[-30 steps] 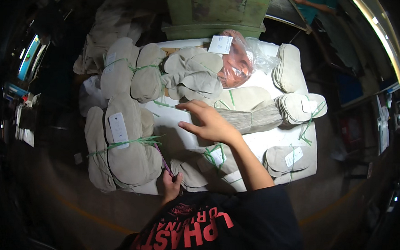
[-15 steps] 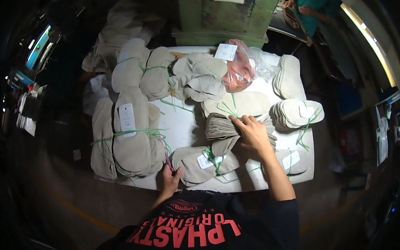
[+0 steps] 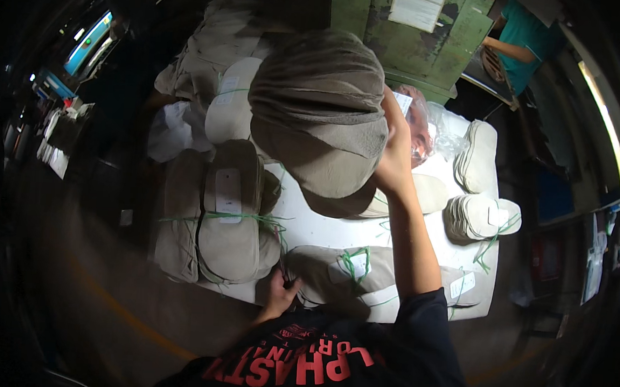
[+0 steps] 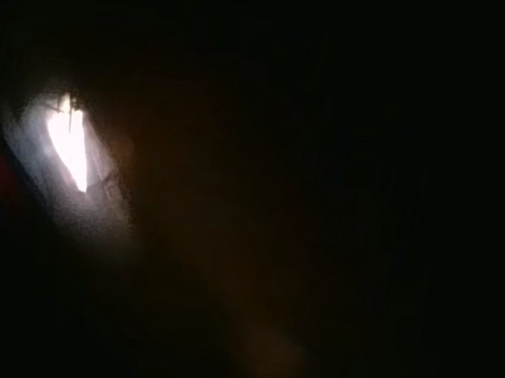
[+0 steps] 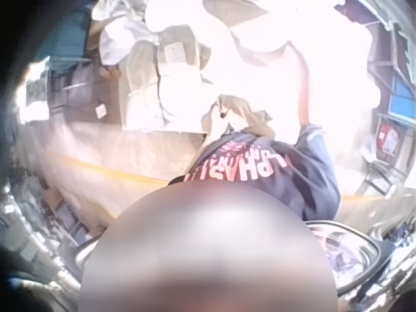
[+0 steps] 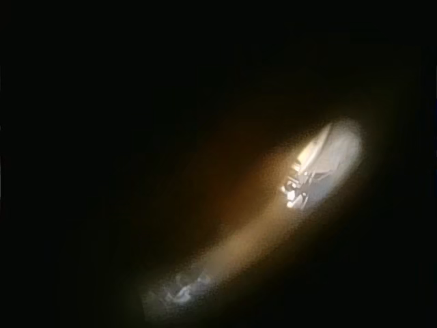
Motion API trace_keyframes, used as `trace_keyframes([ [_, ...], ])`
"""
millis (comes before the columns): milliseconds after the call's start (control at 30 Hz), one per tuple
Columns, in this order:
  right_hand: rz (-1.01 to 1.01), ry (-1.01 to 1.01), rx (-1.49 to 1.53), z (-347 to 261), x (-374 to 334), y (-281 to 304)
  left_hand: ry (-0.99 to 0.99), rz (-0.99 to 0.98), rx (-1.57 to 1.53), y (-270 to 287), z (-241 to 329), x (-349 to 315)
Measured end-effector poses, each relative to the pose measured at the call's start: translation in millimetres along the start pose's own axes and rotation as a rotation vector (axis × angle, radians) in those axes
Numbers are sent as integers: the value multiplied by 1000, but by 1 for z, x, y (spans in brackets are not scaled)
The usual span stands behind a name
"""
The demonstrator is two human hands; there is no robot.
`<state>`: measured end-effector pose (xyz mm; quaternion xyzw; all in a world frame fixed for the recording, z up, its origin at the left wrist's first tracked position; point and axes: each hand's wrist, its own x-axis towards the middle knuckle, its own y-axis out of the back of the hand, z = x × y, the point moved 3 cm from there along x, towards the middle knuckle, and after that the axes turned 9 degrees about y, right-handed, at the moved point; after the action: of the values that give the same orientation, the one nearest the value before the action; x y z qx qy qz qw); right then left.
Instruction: The person picks up and stacks fabric shoe parts on a table, then walks through the factory floor to another workstation. They pick up plastic bags containing parts, open them, and place the contents on the table while another worker sorts nearby.
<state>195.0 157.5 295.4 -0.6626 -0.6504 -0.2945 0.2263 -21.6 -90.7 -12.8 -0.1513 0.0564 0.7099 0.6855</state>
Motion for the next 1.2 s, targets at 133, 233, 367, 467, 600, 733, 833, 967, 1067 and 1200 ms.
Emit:
trace_keyframes([
  [133, -12, -319, 295, 95, 55, -72, 164, -25, 106, 6, -8, 2],
  [233, -5, -530, 368, 192, 63, -143, 210, 75, 463, 12, -6, 2],
  [367, -74, -773, -332, 275, -4, -173, 323, 60, 628, 14, 0, 1],
  [467, 79, -650, -311, 288, -24, -176, 302, 61, 585, 12, 1, 1],
  [600, 214, -602, -329, 274, -27, -176, 222, 69, 623, 14, -5, -1],
  [733, 86, -540, -399, 249, -27, -176, 186, 114, 614, 13, -13, -5],
  [833, -91, -183, -478, 208, -46, -136, -2, 71, 351, 8, -10, -2],
  [967, -255, -202, -413, 165, -71, -15, -87, 71, 191, 6, -9, 2],
  [1067, -517, -522, -791, 162, -86, 81, -59, 87, 191, 6, -10, 3],
  [1200, -867, -461, -999, 149, -124, 131, -91, 60, 189, 5, -6, 3],
])
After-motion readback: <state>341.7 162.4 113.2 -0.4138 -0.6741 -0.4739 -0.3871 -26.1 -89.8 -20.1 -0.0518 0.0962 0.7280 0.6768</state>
